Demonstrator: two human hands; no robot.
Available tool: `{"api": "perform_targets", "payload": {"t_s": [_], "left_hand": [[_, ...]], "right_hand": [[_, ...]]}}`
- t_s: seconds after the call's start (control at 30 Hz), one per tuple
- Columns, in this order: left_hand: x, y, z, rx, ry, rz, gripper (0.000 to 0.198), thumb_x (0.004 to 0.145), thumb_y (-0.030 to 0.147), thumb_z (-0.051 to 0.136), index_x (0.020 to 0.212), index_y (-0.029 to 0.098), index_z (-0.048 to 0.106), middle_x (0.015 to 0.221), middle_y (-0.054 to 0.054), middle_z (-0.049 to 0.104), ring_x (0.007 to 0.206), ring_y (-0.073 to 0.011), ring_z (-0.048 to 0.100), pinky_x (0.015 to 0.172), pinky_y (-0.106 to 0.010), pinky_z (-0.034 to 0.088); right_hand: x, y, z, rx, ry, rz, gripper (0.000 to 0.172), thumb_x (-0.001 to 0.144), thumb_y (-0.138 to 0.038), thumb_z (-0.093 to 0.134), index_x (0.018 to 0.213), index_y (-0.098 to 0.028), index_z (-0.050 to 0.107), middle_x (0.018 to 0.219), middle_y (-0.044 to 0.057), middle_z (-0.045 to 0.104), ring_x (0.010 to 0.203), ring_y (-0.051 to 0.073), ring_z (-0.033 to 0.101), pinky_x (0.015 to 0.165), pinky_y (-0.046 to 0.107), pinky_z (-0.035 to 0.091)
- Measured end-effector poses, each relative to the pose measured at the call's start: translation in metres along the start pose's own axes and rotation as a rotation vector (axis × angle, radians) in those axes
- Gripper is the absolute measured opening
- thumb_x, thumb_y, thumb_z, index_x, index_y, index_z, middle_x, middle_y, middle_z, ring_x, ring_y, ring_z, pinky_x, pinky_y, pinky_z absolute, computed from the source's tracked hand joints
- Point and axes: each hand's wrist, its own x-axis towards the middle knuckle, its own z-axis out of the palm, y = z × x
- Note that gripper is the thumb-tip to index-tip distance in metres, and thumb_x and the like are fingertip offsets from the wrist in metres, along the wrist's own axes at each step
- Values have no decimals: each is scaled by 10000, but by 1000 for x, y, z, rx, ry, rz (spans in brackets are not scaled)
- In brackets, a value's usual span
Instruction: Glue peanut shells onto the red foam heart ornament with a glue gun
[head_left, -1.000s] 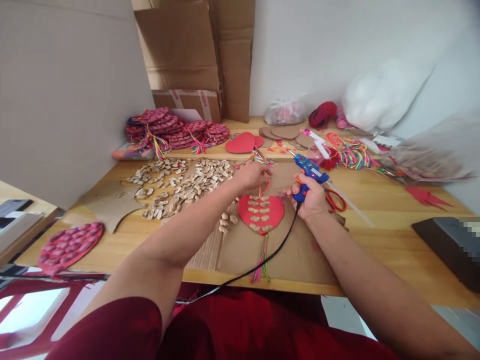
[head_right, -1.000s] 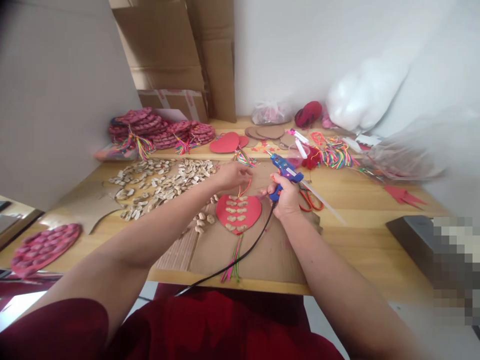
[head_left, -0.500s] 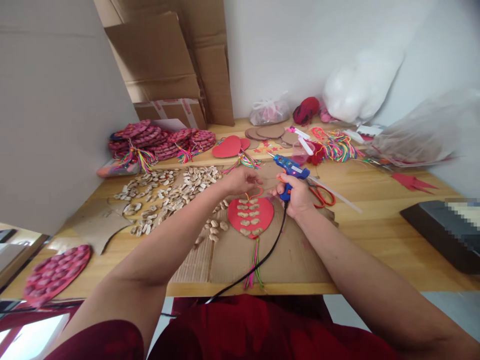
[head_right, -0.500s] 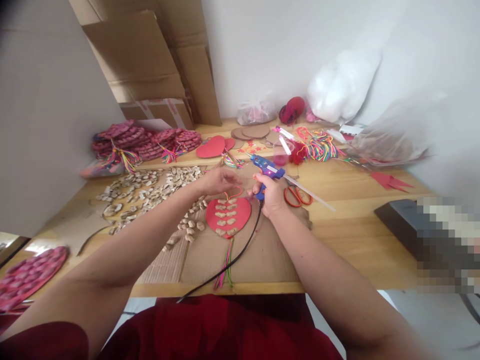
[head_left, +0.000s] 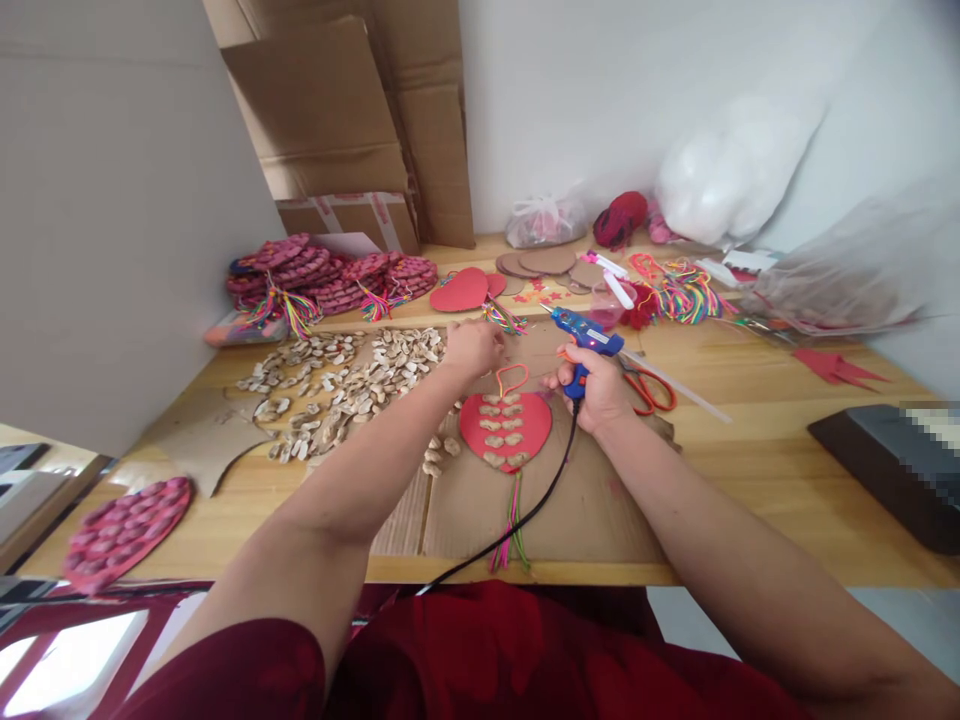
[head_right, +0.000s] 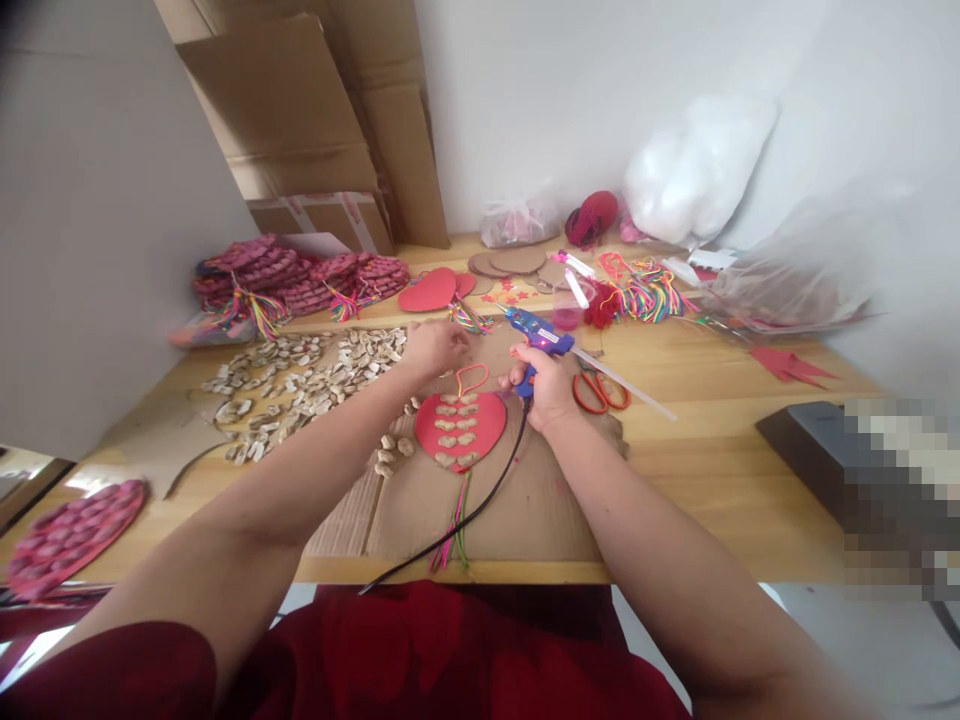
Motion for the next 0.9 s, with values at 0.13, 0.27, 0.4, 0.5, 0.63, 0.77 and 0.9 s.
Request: {"api": "perform_targets", "payload": {"t_s": [0.13, 0.27, 0.4, 0.5, 0.63, 0.77, 0.9], "left_hand": [[-6, -12, -10, -21, 73, -22, 276, 907, 203, 614, 1126, 203, 782, 1238, -152, 750, 1257, -338, 628, 1103, -509, 386], [-24, -12, -26, -117, 38, -1, 234, 935, 242, 626, 1084, 199, 801, 1095, -99, 804, 1095, -275, 710, 1009, -400, 478], [-66, -15, -43, -226, -14, 57, 216, 963, 282, 619, 1041, 217, 809, 1027, -25, 825, 934, -184, 743, 877, -278, 525], [-110, -31, -53, -349, 33, 157, 191, 950, 279, 637, 1001, 230, 814, 1020, -16, 826, 956, -185, 747, 883, -279, 534], [-168, -65, -61, -249, 175, 170, 156, 946, 301, 680, 960, 233, 820, 944, -30, 823, 920, -211, 735, 896, -341, 520], [-215, -94, -71, -152, 255, 31, 147, 955, 285, 682, 953, 238, 822, 900, -30, 815, 873, -217, 718, 864, -366, 512], [-249, -107, -74, -179, 301, -26, 208, 995, 226, 611, 1083, 220, 800, 863, -33, 790, 869, -195, 716, 863, -344, 539]], "right_hand": [[0, 1, 1, 5, -3, -3, 217, 671, -358, 767, 784, -209, 656, 428, -58, 516, 444, 137, 530, 593, 323, 592], [1, 1, 0, -1, -3, -9, 198, 684, -345, 764, 768, -209, 648, 424, -58, 507, 436, 140, 531, 568, 313, 580], [1, 0, 0, -22, 8, -9, 176, 709, -329, 758, 763, -201, 651, 424, -46, 505, 436, 144, 536, 552, 305, 575], [0, -2, 1, -48, 14, -5, 137, 751, -307, 738, 762, -197, 658, 430, -34, 514, 434, 153, 538, 570, 331, 593], [-2, -5, 3, -77, 27, 7, 106, 805, -275, 719, 765, -198, 656, 434, -38, 508, 429, 153, 530, 631, 364, 615], [-4, -7, 8, -84, 46, 17, 105, 847, -216, 644, 750, -180, 665, 416, -26, 503, 417, 143, 522, 689, 366, 608], [-7, -9, 12, -100, 58, 16, 139, 837, -178, 617, 712, -171, 675, 390, -10, 489, 395, 142, 500, 698, 374, 603]]}}
